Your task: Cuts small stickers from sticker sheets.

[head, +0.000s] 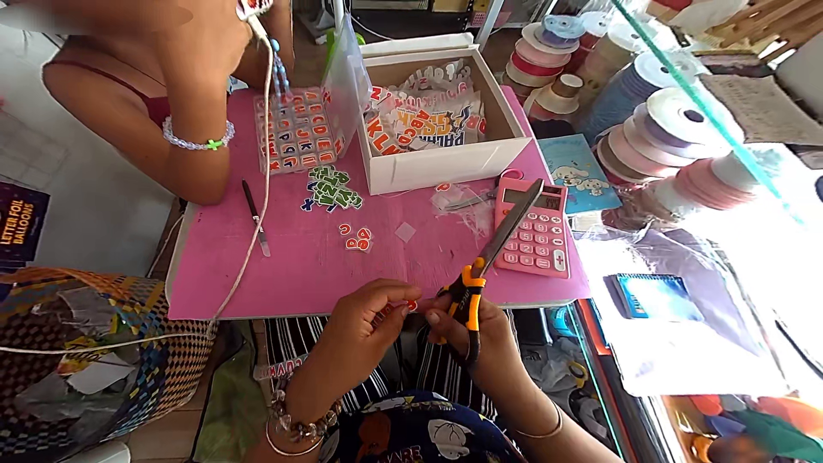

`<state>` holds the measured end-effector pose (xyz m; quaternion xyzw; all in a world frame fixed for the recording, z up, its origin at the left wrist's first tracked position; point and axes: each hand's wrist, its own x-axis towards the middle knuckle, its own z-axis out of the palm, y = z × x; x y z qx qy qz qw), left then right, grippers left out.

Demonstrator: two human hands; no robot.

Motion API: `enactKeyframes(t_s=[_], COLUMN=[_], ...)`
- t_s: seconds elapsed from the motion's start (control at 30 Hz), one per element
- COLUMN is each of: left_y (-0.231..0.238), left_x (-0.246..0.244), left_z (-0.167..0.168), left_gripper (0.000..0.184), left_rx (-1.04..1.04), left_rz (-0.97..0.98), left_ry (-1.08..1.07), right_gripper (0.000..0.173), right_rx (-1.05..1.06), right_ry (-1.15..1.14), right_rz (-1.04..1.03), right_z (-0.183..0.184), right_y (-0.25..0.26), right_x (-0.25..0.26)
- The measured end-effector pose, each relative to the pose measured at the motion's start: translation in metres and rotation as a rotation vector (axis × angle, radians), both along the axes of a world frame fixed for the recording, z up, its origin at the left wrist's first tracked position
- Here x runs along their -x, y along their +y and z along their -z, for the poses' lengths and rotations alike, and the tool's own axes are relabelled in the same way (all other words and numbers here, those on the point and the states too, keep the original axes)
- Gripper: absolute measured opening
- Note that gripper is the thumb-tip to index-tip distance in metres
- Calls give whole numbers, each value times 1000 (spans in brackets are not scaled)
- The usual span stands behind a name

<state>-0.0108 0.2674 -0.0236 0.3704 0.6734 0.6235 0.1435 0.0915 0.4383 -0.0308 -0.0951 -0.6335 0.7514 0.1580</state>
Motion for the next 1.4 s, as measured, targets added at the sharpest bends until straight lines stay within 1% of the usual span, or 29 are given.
enactKeyframes(t_s=[0.07, 0.13, 0.2, 0.27, 0.3, 0.37, 0.4, 0.47, 0.5, 0.6, 0.7, 0.8, 0.83, 0.9, 0.93, 1.0, 1.07, 1.2, 1.4], left_y=[-4, -6, -4, 1, 4, 8, 10, 16, 20, 29, 27, 21, 17, 10, 6, 2, 0, 3, 1], left_x=[-2, -5, -8, -11, -12, -15, -17, -22, -25, -29, -28, -23, -20, -12, -9, -3, 2, 5, 6], left_z=[-4, -4, -1, 0, 1, 2, 4, 9, 10, 8, 7, 2, 0, -5, -8, -11, -12, -11, -11], left_gripper=[21, 22, 30, 39, 38, 29, 27, 29, 27, 11, 10, 8, 7, 6, 6, 7, 7, 9, 10], left_rx=[34, 20, -38, -111, -132, -149, -153, -189, -214, -266, -276, -251, -232, -189, -167, -138, -97, -21, 4], left_rz=[11, 23, 7, -66, -119, -167, -157, -104, -93, -139, -105, -60, -54, -48, -47, -34, -22, -41, -35], left_ry=[61, 56, -33, -202, -282, -377, -399, -417, -427, -502, -562, -602, -608, -614, -618, -633, -659, -693, -688], right_gripper=[9, 9, 8, 8, 9, 9, 8, 8, 7, 8, 8, 7, 12, 35, 42, 47, 43, 42, 42], right_rx=[94, 141, 177, 195, 203, 232, 246, 271, 288, 313, 290, 182, 112, -23, -73, -131, -139, -164, -215], right_ry=[-21, -39, -23, 7, 19, 33, 36, 38, 45, 75, 53, -34, -95, -229, -297, -405, -458, -504, -528], right_rz=[0, 11, 34, 86, 120, 188, 217, 256, 266, 254, 134, -139, -239, -460, -544, -644, -670, -617, -596], right_z=[-3, -3, -1, 0, 0, -1, -1, -1, 0, 3, 8, 15, 16, 18, 21, 26, 31, 32, 35], right_y=[-5, -9, -12, -14, -15, -16, -16, -19, -21, -26, -21, -2, 6, 23, 29, 37, 41, 41, 36], right_x=[4, 6, 6, 6, 6, 6, 6, 6, 6, 4, -1, -13, -20, -34, -41, -50, -56, -60, -58])
